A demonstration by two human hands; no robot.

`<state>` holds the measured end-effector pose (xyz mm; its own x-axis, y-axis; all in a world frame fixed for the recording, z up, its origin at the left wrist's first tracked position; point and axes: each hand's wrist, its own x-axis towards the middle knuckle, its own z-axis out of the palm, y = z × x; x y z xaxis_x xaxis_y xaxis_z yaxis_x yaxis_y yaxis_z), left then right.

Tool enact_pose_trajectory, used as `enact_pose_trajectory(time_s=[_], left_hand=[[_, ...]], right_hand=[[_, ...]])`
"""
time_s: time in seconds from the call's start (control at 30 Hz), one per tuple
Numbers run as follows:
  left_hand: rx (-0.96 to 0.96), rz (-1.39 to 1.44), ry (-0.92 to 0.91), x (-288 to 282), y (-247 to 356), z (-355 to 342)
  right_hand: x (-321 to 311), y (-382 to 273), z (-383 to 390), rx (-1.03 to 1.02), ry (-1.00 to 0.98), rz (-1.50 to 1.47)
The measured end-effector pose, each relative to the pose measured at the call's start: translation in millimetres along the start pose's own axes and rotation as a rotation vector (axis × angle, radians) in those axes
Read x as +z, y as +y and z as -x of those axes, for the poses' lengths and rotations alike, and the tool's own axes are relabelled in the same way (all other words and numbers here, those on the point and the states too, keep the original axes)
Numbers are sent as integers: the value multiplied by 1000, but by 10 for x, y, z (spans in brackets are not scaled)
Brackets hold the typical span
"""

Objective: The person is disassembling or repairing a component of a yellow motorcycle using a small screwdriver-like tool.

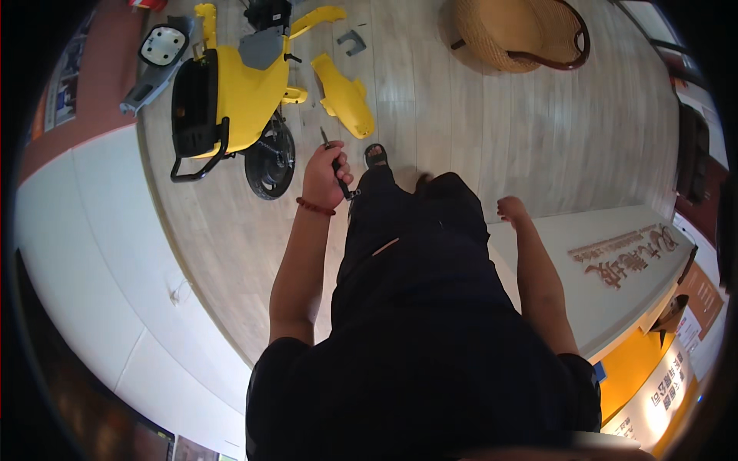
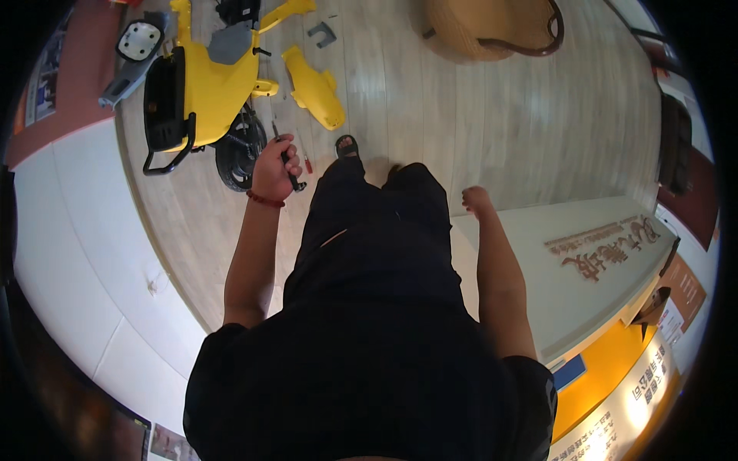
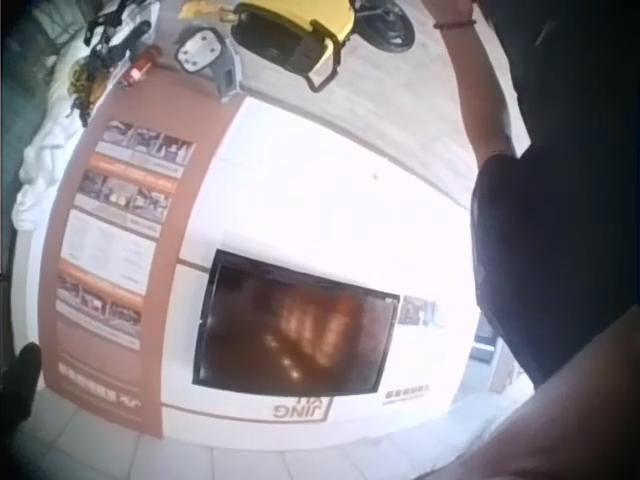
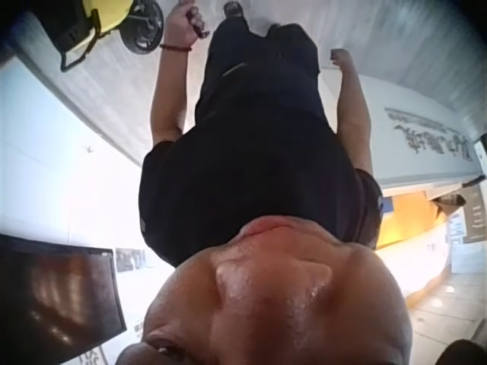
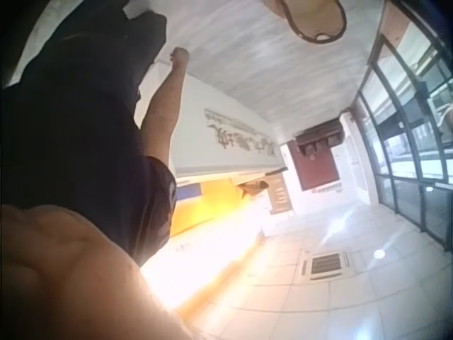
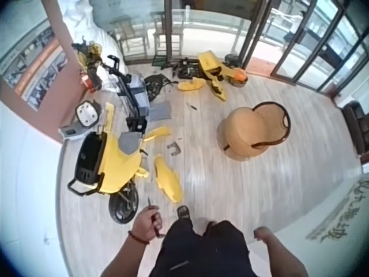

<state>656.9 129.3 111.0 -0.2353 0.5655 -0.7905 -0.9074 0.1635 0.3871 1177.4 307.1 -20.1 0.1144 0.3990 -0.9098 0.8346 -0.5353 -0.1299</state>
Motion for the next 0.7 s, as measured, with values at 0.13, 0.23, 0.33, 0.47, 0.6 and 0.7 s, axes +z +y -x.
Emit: enact_pose_trajectory(time_s=[0.13, 0.23, 0.33, 0.47, 0.6, 0.7], left_hand=[[1, 24, 110, 83, 240, -73], [73, 71, 158, 135, 257, -139], [110, 132, 234, 259, 210, -314], [117, 217, 364, 484, 48, -910], [143, 324, 362, 581, -278, -2041], [90, 371, 378, 519, -693, -3045]], right_hand=[[-302, -1040, -615, -116, 41, 100], [-417, -1873, -1183, -546, 29, 653], [-428, -2811, -1681, -853, 194, 998], [-182, -4246, -2253, -704, 117, 842], [357, -5650, -3177, -867, 137, 880], [851, -6254, -4053, -939, 89, 853]])
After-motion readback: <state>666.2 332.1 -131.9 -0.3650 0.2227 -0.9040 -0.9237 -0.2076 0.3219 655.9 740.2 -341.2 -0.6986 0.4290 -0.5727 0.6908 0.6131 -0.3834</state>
